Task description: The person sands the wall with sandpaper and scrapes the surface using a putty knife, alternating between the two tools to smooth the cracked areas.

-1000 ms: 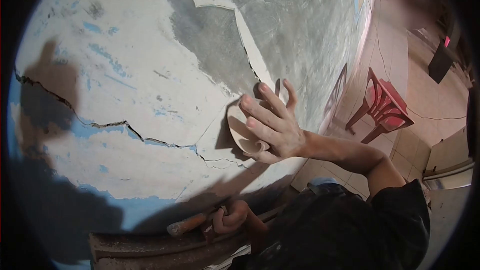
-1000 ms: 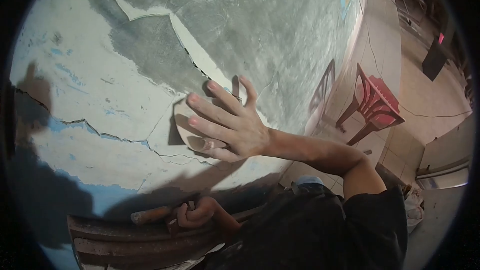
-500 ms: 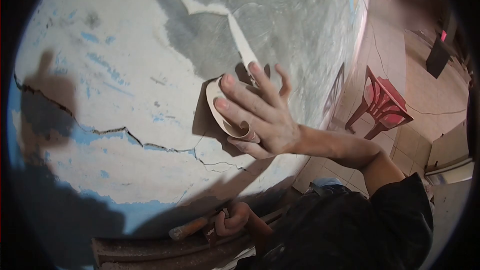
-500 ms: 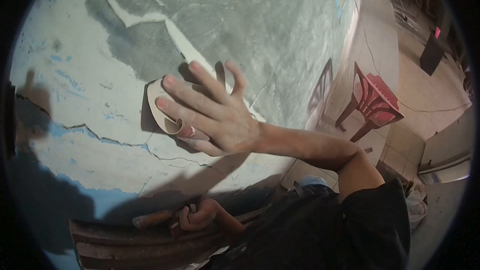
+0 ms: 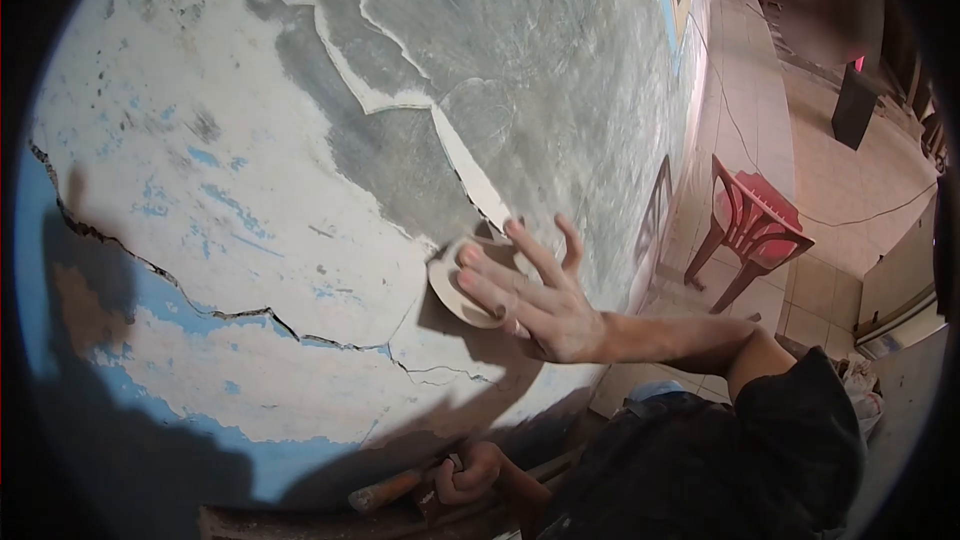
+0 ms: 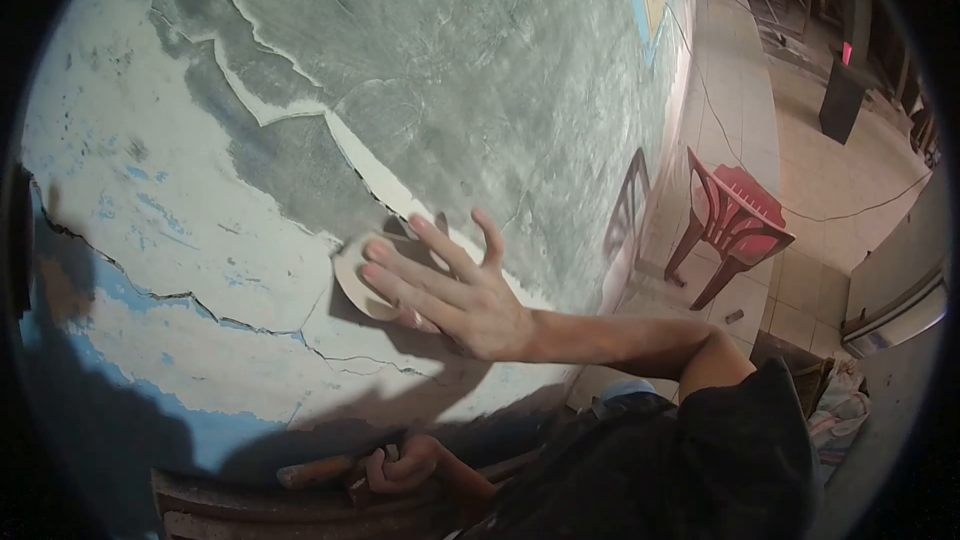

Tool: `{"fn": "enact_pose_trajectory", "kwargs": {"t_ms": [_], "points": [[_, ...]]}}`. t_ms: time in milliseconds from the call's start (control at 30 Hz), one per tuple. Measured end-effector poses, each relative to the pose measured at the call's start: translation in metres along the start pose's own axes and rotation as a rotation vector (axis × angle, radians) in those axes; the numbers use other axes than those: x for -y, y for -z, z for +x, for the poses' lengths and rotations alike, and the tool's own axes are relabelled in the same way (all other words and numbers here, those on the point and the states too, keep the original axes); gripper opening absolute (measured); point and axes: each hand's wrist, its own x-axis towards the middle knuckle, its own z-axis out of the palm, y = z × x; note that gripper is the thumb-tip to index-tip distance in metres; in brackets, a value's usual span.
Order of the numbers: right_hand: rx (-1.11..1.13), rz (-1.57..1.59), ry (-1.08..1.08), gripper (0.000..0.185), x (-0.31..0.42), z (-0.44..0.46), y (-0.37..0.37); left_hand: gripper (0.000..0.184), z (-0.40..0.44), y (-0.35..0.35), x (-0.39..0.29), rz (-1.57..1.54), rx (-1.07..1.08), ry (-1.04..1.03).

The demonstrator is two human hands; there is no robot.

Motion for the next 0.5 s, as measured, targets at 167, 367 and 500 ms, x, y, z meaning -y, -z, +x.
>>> {"fn": "enact_pose_trajectory", "kwargs": {"t_ms": [167, 367, 500], "points": [[-0.126, 0.079, -0.007, 0.053, 0.003, 0.032, 0.000, 0.036, 0.005, -0.001, -0.025, 0.046, -0.020, 0.197], [-0.032, 0.069, -0.036, 0.050, 0.005, -0.007, -0.003, 0.035, -0.002, 0.000, 0.001, 0.000, -0.043, 0.038], [-0.064, 0.061, 0.008, 0.050, 0.006, 0.013, -0.001, 0.034, -0.011, 0.005, 0.004, 0.005, -0.025, 0.027]]}}
